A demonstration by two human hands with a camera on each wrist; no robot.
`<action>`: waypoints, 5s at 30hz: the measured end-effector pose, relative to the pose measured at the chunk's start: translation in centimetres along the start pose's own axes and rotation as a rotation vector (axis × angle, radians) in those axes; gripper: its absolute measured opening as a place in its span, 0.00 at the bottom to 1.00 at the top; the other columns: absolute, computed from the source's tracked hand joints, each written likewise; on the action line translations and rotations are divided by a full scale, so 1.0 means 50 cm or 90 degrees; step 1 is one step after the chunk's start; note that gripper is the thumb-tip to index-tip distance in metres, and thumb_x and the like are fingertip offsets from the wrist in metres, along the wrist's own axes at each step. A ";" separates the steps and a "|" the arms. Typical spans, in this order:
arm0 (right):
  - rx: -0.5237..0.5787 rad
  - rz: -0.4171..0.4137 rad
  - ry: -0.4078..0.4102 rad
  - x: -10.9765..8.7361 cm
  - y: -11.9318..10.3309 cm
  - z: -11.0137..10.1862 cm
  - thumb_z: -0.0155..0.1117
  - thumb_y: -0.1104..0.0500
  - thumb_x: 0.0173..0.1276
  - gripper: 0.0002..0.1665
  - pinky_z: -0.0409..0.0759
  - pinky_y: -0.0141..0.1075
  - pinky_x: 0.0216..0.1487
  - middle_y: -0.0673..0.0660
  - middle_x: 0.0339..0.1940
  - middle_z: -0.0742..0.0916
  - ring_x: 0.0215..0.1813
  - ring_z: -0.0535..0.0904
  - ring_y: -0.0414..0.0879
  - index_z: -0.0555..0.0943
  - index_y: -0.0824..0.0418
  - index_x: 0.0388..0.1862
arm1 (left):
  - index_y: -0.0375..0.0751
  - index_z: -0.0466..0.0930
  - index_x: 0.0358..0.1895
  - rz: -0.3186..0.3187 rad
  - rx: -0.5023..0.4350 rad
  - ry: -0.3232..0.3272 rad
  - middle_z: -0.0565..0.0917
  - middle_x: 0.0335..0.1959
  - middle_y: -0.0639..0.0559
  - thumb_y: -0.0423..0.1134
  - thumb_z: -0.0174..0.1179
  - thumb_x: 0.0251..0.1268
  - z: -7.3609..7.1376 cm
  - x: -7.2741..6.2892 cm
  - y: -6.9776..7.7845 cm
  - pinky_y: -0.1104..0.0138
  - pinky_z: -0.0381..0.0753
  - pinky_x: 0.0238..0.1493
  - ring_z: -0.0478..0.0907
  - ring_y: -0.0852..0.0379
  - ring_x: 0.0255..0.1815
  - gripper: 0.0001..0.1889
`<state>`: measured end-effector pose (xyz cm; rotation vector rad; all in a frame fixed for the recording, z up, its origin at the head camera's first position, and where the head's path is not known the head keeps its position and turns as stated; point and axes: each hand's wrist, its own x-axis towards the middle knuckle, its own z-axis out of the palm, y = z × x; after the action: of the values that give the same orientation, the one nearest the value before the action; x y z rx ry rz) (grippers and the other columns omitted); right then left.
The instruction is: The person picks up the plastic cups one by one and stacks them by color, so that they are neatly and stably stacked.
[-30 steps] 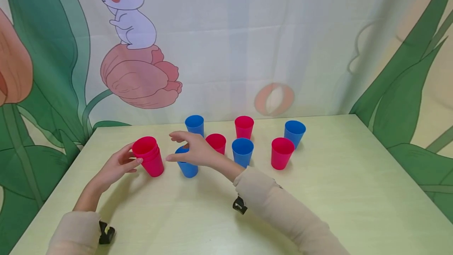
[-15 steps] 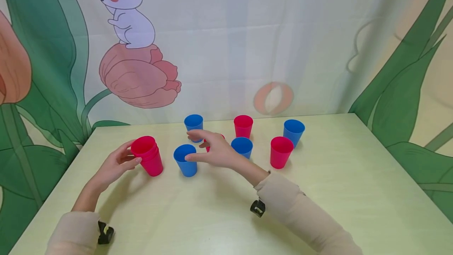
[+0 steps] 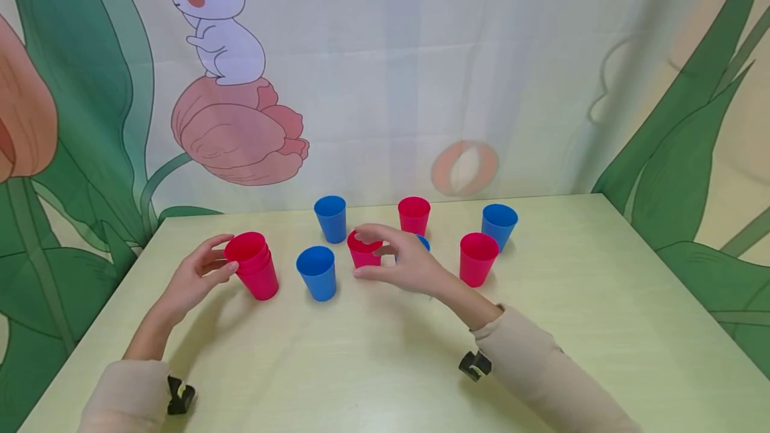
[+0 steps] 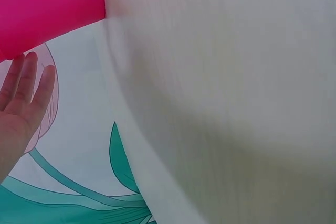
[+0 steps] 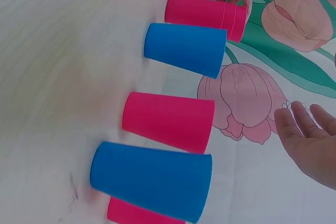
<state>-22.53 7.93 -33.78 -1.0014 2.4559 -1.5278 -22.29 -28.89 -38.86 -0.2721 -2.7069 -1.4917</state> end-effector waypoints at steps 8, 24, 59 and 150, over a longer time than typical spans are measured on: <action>-0.015 0.018 0.023 -0.045 0.006 -0.032 0.70 0.55 0.53 0.39 0.76 0.40 0.50 0.54 0.58 0.75 0.57 0.71 0.50 0.67 0.57 0.64 | 0.38 0.52 0.69 0.003 -0.009 0.018 0.67 0.58 0.32 0.41 0.53 0.66 0.004 0.003 -0.006 0.72 0.77 0.40 0.68 0.38 0.54 0.31; -0.077 -0.005 0.072 -0.122 0.031 -0.093 0.71 0.59 0.53 0.37 0.76 0.41 0.49 0.60 0.57 0.77 0.56 0.73 0.53 0.69 0.62 0.62 | 0.39 0.53 0.68 0.001 -0.017 0.023 0.68 0.58 0.34 0.43 0.54 0.65 0.006 -0.001 -0.004 0.69 0.78 0.41 0.72 0.50 0.50 0.31; -0.235 0.233 0.242 -0.195 0.159 -0.193 0.71 0.48 0.52 0.44 0.76 0.47 0.43 0.66 0.56 0.73 0.52 0.70 0.60 0.65 0.67 0.62 | 0.37 0.54 0.68 0.002 -0.049 -0.011 0.68 0.56 0.32 0.41 0.53 0.66 -0.006 0.009 -0.008 0.64 0.79 0.41 0.73 0.71 0.41 0.30; -0.098 0.145 0.157 -0.098 0.036 -0.100 0.74 0.54 0.47 0.36 0.77 0.39 0.42 0.55 0.47 0.80 0.47 0.74 0.49 0.72 0.61 0.55 | 0.38 0.54 0.68 0.000 -0.046 0.007 0.68 0.56 0.33 0.43 0.53 0.66 0.001 0.007 -0.007 0.64 0.79 0.42 0.72 0.66 0.43 0.30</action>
<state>-21.50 15.10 -34.03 -0.5527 2.7749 -1.4850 -22.67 -28.99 -39.13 -0.2672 -2.6483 -1.5882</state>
